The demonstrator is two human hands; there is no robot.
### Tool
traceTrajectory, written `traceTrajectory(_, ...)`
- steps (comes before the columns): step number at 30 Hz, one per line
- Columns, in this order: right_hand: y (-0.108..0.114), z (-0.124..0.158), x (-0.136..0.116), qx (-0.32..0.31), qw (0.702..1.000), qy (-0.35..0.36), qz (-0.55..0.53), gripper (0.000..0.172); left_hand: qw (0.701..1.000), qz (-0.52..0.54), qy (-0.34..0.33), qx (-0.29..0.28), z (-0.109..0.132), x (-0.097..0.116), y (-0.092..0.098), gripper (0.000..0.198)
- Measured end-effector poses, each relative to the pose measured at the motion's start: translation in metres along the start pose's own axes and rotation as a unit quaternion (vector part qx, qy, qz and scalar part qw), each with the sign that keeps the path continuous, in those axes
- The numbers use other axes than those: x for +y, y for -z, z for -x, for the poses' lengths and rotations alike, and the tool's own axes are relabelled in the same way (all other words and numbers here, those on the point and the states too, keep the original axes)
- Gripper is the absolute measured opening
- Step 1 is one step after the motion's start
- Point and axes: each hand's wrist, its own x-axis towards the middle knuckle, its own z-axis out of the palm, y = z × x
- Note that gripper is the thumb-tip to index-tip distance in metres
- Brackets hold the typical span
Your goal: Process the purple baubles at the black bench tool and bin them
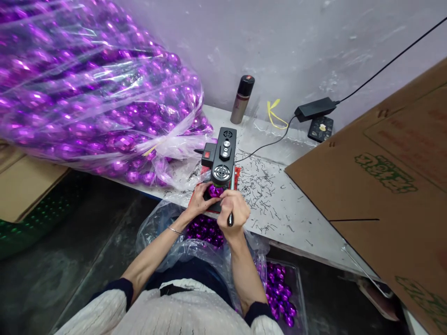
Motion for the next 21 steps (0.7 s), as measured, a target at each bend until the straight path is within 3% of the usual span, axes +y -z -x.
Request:
traceTrajectory(2,0.006,-0.014,-0.010,-0.021,0.999,-0.032,0.003,0.027,1.000,0.004,-0.016,0.014,0.008,0.005,0.006,0.064)
traceTrajectory(5,0.010,-0.020,-0.013,-0.029,0.999,-0.016,-0.001,0.026,0.995,-0.009,-0.095,0.008,0.039,0.013,0.021,0.066)
traceTrajectory(9,0.007,-0.006,-0.005,-0.030,0.999,0.020,-0.002,0.026,0.975,-0.086,-0.182,-0.100,0.098,0.021,0.036,0.046)
traceTrajectory(12,0.003,0.001,-0.001,-0.016,1.000,0.022,-0.004,0.026,0.965,-0.105,-0.192,-0.141,0.112,0.020,0.041,0.055)
traceTrajectory(14,0.002,0.002,-0.001,-0.013,1.000,0.018,-0.006,0.026,0.970,-0.099,-0.184,-0.124,0.092,0.015,0.048,0.054)
traceTrajectory(16,0.002,0.001,-0.002,-0.016,1.000,0.018,-0.007,0.026,0.981,-0.110,-0.147,-0.063,0.051,0.003,0.059,0.037)
traceTrajectory(18,0.001,-0.001,-0.003,-0.015,1.000,0.022,-0.007,0.027,0.986,-0.159,-0.055,0.007,-0.002,-0.013,0.075,0.032)
traceTrajectory(21,0.000,-0.002,-0.004,-0.008,1.000,0.025,-0.005,0.027,0.969,-0.224,0.100,0.014,-0.074,-0.043,0.095,0.027)
